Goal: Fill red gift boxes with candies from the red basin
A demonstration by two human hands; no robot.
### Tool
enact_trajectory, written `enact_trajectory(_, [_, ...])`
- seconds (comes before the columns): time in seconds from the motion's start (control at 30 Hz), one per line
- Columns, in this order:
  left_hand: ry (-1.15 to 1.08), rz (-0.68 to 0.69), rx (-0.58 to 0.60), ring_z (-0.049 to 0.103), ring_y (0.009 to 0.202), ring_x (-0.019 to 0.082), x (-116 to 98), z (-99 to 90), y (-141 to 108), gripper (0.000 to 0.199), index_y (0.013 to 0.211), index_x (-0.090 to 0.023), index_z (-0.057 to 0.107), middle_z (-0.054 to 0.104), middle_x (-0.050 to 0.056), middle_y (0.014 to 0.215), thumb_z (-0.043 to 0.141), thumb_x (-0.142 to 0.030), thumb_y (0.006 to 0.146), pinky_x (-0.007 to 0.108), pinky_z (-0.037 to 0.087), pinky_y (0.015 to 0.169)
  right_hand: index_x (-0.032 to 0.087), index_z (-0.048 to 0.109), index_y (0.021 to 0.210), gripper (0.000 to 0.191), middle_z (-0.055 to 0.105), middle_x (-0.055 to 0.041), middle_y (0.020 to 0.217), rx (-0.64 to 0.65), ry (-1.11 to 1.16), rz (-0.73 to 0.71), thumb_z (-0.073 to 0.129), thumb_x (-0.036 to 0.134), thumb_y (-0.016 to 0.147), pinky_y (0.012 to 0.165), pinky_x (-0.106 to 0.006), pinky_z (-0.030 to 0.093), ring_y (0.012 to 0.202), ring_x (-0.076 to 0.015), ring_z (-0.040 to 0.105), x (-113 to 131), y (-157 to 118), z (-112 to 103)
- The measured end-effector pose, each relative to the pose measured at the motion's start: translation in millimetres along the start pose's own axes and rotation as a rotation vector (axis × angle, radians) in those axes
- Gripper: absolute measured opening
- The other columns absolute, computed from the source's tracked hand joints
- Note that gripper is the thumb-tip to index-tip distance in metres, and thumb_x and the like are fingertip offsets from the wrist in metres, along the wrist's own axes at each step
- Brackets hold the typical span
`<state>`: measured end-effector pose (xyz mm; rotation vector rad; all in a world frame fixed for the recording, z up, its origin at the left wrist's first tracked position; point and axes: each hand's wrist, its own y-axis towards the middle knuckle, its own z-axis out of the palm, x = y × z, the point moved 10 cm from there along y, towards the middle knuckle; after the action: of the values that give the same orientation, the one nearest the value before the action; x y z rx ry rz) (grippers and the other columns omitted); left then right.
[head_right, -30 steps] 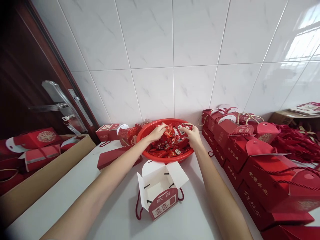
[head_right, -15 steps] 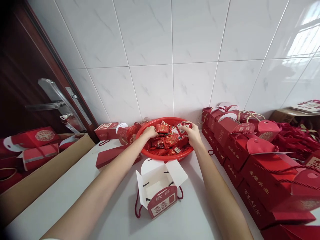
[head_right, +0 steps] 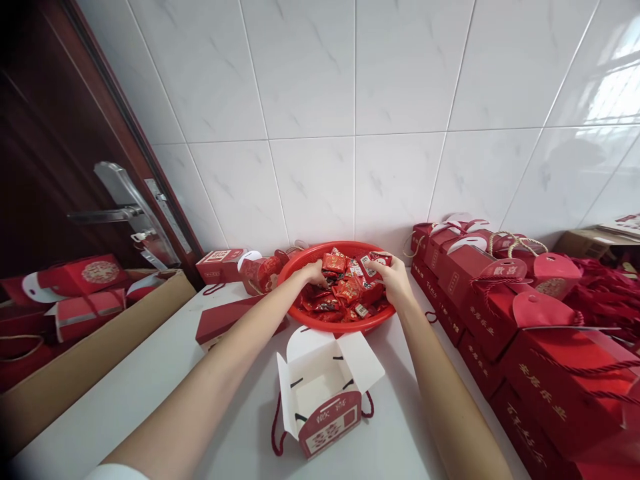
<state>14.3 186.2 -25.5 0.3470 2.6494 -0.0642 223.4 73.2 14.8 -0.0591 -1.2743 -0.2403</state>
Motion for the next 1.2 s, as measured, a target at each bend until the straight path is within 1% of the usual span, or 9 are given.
enact_trajectory(0.13, [-0.133, -0.056, 0.061, 0.074, 0.076, 0.028, -3.9, -1.6, -12.8, 0.046, 0.106, -0.016, 0.064, 0.077, 0.01, 0.087, 0.072, -0.007, 0.062, 0.033, 0.058, 0.064, 0.02, 0.068, 0.073, 0.04, 0.071, -0.0013, 0.066, 0.015, -0.012, -0.012, 0.088, 0.028, 0.041, 0.052, -0.028, 0.051, 0.058, -0.0187, 0.065, 1.0, -0.5, 1.5])
enact_trajectory(0.27, [-0.384, 0.009, 0.108, 0.074, 0.077, 0.021, -22.7, -5.2, -21.2, 0.051, 0.123, -0.018, 0.059, 0.077, 0.004, 0.086, 0.059, -0.001, 0.075, 0.033, 0.06, 0.073, 0.019, 0.069, 0.072, 0.038, 0.071, -0.001, 0.065, -0.003, -0.001, 0.001, 0.087, 0.026, 0.04, 0.05, -0.027, 0.051, 0.057, -0.0177, 0.064, 2.5, -2.3, 1.5])
enact_trajectory(0.4, [-0.754, 0.048, 0.129, 0.073, 0.076, 0.019, -33.1, -7.9, -21.6, 0.051, 0.122, -0.014, 0.063, 0.074, 0.002, 0.078, 0.067, -0.002, 0.072, 0.035, 0.058, 0.083, 0.018, 0.068, 0.071, 0.036, 0.069, 0.0009, 0.063, -0.024, 0.002, 0.011, 0.085, 0.026, 0.04, 0.049, -0.025, 0.049, 0.056, -0.015, 0.062, 3.2, -3.4, 1.1])
enact_trajectory(0.63, [-0.895, 0.106, 0.133, 0.069, 0.075, 0.014, -35.6, -9.2, -20.5, 0.04, 0.106, -0.011, 0.069, 0.072, 0.001, 0.077, 0.073, -0.001, 0.068, 0.035, 0.054, 0.09, 0.018, 0.067, 0.075, 0.039, 0.07, -0.0002, 0.067, -0.005, -0.022, 0.009, 0.085, 0.028, 0.041, 0.05, -0.024, 0.048, 0.059, -0.0158, 0.063, 2.4, -3.3, 1.3])
enact_trajectory(0.83, [-0.764, 0.111, 0.122, 0.07, 0.074, 0.018, -36.2, -4.8, -23.1, 0.046, 0.118, -0.013, 0.061, 0.071, 0.001, 0.077, 0.071, -0.006, 0.074, 0.035, 0.056, 0.081, 0.018, 0.067, 0.075, 0.038, 0.069, 0.0003, 0.065, 0.005, -0.026, 0.003, 0.084, 0.028, 0.042, 0.049, -0.023, 0.048, 0.058, -0.0149, 0.062, 3.2, -4.3, 2.4])
enact_trajectory(0.93, [-0.642, 0.076, 0.015, 0.069, 0.073, 0.018, -30.1, -11.8, -24.2, 0.055, 0.127, -0.014, 0.055, 0.07, 0.001, 0.077, 0.066, -0.002, 0.075, 0.031, 0.055, 0.074, 0.018, 0.067, 0.075, 0.039, 0.069, 0.0007, 0.066, -0.001, -0.022, 0.009, 0.085, 0.028, 0.042, 0.048, -0.022, 0.047, 0.057, -0.0139, 0.061, 2.5, -4.1, 1.5])
enact_trajectory(1.03, [-0.341, 0.021, -0.116, 0.069, 0.084, 0.017, -24.9, -27.2, -30.6, 0.061, 0.135, -0.019, 0.049, 0.073, 0.003, 0.093, 0.057, -0.001, 0.077, 0.026, 0.053, 0.075, 0.018, 0.066, 0.075, 0.039, 0.069, 0.0001, 0.066, 0.005, -0.019, 0.004, 0.085, 0.028, 0.042, 0.048, -0.023, 0.047, 0.057, -0.0146, 0.061, 2.3, -3.3, 1.5])
enact_trajectory(1.1, [-0.093, -0.042, -0.162, 0.069, 0.095, 0.019, -22.7, -36.0, -37.2, 0.05, 0.126, -0.02, 0.058, 0.074, 0.006, 0.103, 0.057, -0.006, 0.078, 0.027, 0.052, 0.081, 0.018, 0.066, 0.076, 0.039, 0.07, -0.0003, 0.067, 0.017, -0.017, -0.002, 0.085, 0.029, 0.043, 0.049, -0.024, 0.047, 0.059, -0.0154, 0.062, 2.4, -2.6, 2.1])
enact_trajectory(1.2, [0.061, -0.148, -0.068, 0.07, 0.098, 0.031, -18.6, -32.3, -45.7, 0.018, 0.088, -0.015, 0.07, 0.075, 0.013, 0.096, 0.064, -0.013, 0.071, 0.036, 0.053, 0.083, 0.018, 0.067, 0.077, 0.042, 0.07, -0.0007, 0.067, 0.019, -0.017, -0.001, 0.086, 0.03, 0.042, 0.05, -0.025, 0.048, 0.058, -0.0161, 0.063, 1.6, -1.8, 1.7])
